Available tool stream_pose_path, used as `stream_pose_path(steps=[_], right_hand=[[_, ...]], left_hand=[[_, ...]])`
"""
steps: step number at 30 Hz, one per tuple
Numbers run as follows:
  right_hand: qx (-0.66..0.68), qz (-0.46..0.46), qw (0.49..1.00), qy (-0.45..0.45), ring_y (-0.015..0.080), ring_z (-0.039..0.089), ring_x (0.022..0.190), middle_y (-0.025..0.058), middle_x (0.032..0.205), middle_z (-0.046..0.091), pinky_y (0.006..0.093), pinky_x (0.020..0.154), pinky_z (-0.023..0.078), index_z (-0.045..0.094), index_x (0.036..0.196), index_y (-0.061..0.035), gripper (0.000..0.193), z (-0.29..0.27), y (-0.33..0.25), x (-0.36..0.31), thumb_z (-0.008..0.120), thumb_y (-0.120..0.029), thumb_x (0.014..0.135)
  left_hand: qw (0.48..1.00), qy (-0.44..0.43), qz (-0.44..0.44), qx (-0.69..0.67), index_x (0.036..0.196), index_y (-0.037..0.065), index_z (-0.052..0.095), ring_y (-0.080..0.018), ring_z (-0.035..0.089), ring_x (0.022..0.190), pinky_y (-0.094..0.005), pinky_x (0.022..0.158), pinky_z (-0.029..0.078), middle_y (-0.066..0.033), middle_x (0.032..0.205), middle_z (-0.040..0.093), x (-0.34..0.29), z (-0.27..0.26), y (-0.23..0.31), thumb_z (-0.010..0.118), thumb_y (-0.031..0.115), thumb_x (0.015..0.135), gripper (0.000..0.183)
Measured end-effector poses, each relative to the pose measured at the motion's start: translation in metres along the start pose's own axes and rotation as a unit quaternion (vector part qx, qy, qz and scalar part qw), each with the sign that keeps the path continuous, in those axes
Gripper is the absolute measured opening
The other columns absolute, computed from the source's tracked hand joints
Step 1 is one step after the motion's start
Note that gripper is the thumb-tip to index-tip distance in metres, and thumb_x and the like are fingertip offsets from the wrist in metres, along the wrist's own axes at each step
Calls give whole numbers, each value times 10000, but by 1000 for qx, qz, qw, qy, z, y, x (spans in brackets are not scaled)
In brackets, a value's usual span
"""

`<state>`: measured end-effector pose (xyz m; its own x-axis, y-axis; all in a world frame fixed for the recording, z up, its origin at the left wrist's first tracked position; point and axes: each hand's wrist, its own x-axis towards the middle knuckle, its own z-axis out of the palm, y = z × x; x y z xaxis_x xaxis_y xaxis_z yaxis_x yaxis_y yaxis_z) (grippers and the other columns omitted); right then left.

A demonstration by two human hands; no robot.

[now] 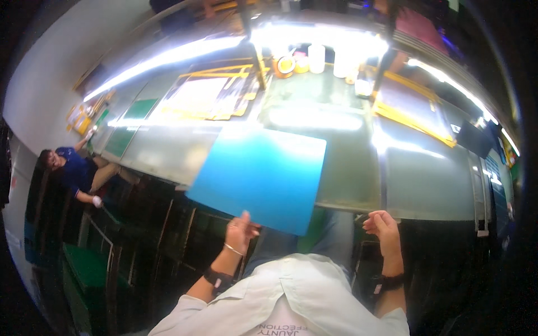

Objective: Applying and aligning thin film sheets onto blue circuit boards at a production workstation.

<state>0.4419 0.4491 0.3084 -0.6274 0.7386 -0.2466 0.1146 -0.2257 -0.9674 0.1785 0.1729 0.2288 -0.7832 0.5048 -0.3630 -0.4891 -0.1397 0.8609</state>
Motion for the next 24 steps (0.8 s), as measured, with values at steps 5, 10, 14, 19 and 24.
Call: stream_pose_path(steps=[5, 10, 14, 19, 24], right_hand=[[-32, -20, 992, 121, 134, 588, 690, 57, 766, 610, 247, 628, 456, 568, 934, -37, 189, -65, -19, -13, 479, -202, 917], [-47, -42, 985, 162, 120, 575, 680, 37, 764, 597, 237, 627, 451, 565, 924, -60, 185, -114, -33, -8, 472, -220, 922], [-82, -47, 982, 163, 98, 593, 648, 25, 758, 620, 216, 594, 471, 570, 914, -66, 214, -124, -27, 9, 479, -259, 934], [-190, 102, 973, -86, 178, 634, 708, 110, 808, 653, 264, 635, 499, 592, 905, -13, 356, -99, 30, 3, 447, -337, 934], [-62, 176, 970, -155, 208, 646, 741, 172, 882, 649, 276, 654, 515, 510, 1019, -9, 319, -29, 47, -11, 472, -313, 929]], left_hand=[[961, -165, -218, -27, 869, -16, 593, -194, 656, 729, -248, 612, 528, -142, 844, 657, 2, 65, -40, 553, 329, 894, 349], [946, -210, -248, -10, 895, -56, 587, -217, 656, 800, -253, 679, 541, -184, 900, 644, 10, 95, -47, 548, 295, 901, 354], [941, -218, -260, -1, 916, -75, 584, -235, 656, 838, -256, 718, 544, -201, 937, 636, 9, 107, -47, 544, 282, 903, 360], [940, -212, -269, 10, 969, -101, 566, -241, 644, 871, -269, 741, 538, -212, 974, 623, 0, 124, -52, 532, 299, 908, 407], [925, -258, -275, 44, 1032, -91, 557, -244, 636, 893, -304, 775, 526, -199, 996, 621, 1, 106, -50, 492, 352, 921, 461]])
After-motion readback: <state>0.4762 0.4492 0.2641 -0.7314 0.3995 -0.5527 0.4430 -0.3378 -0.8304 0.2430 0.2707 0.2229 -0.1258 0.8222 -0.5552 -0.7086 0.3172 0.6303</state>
